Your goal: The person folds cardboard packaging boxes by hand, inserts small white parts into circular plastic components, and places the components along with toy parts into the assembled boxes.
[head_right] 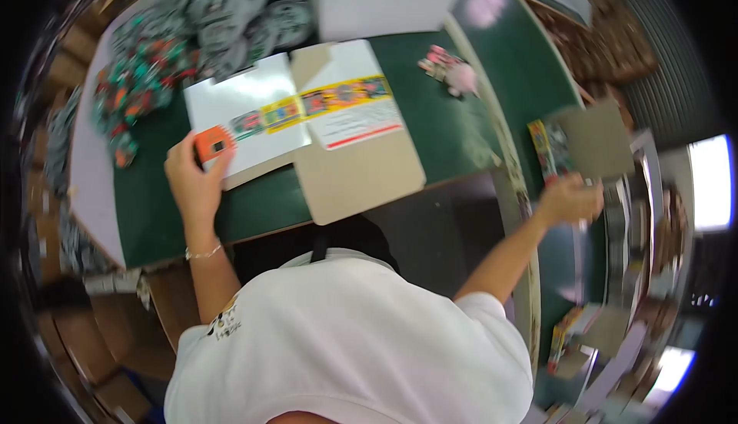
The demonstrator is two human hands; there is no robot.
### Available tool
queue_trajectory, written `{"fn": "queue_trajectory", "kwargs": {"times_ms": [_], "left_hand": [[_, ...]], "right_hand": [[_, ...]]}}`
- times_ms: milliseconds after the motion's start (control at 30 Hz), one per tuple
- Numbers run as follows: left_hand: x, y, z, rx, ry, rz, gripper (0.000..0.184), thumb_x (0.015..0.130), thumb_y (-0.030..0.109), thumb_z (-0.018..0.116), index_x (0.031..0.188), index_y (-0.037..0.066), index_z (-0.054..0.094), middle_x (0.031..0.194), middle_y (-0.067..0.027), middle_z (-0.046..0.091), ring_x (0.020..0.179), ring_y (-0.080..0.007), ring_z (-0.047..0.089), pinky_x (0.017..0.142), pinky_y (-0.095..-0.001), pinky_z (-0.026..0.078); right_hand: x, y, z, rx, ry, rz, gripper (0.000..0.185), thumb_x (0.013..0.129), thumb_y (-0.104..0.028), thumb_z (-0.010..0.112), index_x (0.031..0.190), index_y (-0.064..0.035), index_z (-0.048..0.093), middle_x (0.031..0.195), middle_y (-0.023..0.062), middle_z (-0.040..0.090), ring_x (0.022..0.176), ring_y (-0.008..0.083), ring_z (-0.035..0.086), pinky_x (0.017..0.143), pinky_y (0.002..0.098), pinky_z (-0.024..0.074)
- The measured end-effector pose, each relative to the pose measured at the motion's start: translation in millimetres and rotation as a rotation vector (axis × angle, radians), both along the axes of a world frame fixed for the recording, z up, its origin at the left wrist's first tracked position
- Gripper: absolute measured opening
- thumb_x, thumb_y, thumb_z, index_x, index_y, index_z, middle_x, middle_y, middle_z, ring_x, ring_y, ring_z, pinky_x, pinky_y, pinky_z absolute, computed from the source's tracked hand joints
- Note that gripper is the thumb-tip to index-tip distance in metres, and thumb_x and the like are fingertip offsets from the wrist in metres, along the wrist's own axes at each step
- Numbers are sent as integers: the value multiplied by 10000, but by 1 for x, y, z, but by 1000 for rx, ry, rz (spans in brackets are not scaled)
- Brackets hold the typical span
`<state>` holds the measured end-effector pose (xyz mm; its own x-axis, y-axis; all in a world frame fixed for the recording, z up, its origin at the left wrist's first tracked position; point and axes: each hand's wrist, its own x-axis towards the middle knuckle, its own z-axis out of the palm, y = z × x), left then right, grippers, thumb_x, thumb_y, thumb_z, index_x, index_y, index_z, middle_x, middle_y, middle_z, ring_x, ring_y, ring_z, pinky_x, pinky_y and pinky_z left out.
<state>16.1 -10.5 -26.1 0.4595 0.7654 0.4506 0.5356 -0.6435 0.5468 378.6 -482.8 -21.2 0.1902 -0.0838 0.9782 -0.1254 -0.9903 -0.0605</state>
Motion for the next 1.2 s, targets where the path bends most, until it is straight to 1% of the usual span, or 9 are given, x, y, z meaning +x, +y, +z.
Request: {"fn": "queue_trajectory", "kwargs": {"times_ms": [67, 200, 233, 467, 600, 867, 933, 1100, 1200], "left_hand": [[0, 0, 0, 123, -55, 8, 579, 736, 226, 857, 1179, -14, 572, 1043, -126, 622, 999, -281, 584, 883, -391, 464], [-7, 21, -5, -406, -484, -221, 405, 859, 87, 764, 1161, -9, 511, 1001, -108, 653, 892, -132, 614, 797, -245, 480], [-15, 22, -5, -541, -618, -323, 338, 901, 40, 717, 1152, -7, 495, 990, -108, 663, 871, -95, 613, 774, -206, 476], [-6, 15, 11, -535, -679, -329, 301, 965, 22, 620, 1206, 8, 441, 997, -155, 686, 913, -123, 635, 775, -226, 498], [-5, 9, 12, -458, -724, -300, 318, 976, 36, 607, 1232, 13, 419, 1010, -171, 689, 919, -134, 642, 786, -236, 509], [-4, 10, 12, -506, -731, -241, 336, 977, 41, 607, 1253, -5, 420, 1000, -138, 676, 929, -139, 644, 808, -240, 514], [-4, 15, 5, -537, -689, -251, 341, 977, 40, 607, 1259, -10, 422, 1002, -129, 673, 931, -140, 644, 811, -239, 512], [-6, 25, -14, -551, -660, -224, 371, 970, 54, 624, 1287, -37, 452, 1085, -110, 664, 958, -123, 629, 859, -245, 504], [-5, 28, -17, -526, -624, -195, 376, 971, 65, 625, 1295, -40, 467, 1099, -102, 659, 976, -120, 617, 877, -245, 492]], "right_hand": [[-11, 38, 23, 61, 105, 415, 201, 842, -151, 646, 1005, -51, 707, 1063, 127, 669, 1054, 312, 589, 912, 451, 454], [-58, 150, 66, 423, 451, 1062, 88, 869, -105, 676, 945, -86, 716, 1013, 75, 702, 992, 249, 634, 873, 376, 497], [-73, 169, 68, 286, 529, 1153, 132, 909, -76, 639, 1021, -69, 708, 1098, 64, 691, 1022, 191, 638, 820, 311, 518], [-123, 315, 60, -108, 886, 1857, 227, 856, -188, 717, 1035, -48, 716, 1104, 105, 669, 1074, 292, 592, 902, 387, 494], [-139, 357, 51, -283, 932, 1662, 369, 850, -261, 725, 1110, -4, 676, 1124, 141, 657, 1047, 301, 611, 896, 389, 498], [-129, 360, 82, 156, 1398, 1785, 441, 845, -266, 727, 1172, 8, 614, 1106, 176, 640, 973, 309, 641, 845, 389, 511], [-123, 337, 79, 232, 743, 1797, 425, 823, -215, 746, 1172, -16, 607, 1119, 156, 627, 1016, 287, 636, 824, 385, 520], [-42, 195, 92, 385, 113, 995, 427, 767, -247, 787, 1133, -78, 646, 1136, 86, 600, 1077, 233, 575, 833, 371, 491], [18, 79, 63, 351, 152, 395, 463, 742, -332, 744, 1136, -114, 637, 1204, 137, 598, 1142, 354, 538, 977, 483, 418]]}}
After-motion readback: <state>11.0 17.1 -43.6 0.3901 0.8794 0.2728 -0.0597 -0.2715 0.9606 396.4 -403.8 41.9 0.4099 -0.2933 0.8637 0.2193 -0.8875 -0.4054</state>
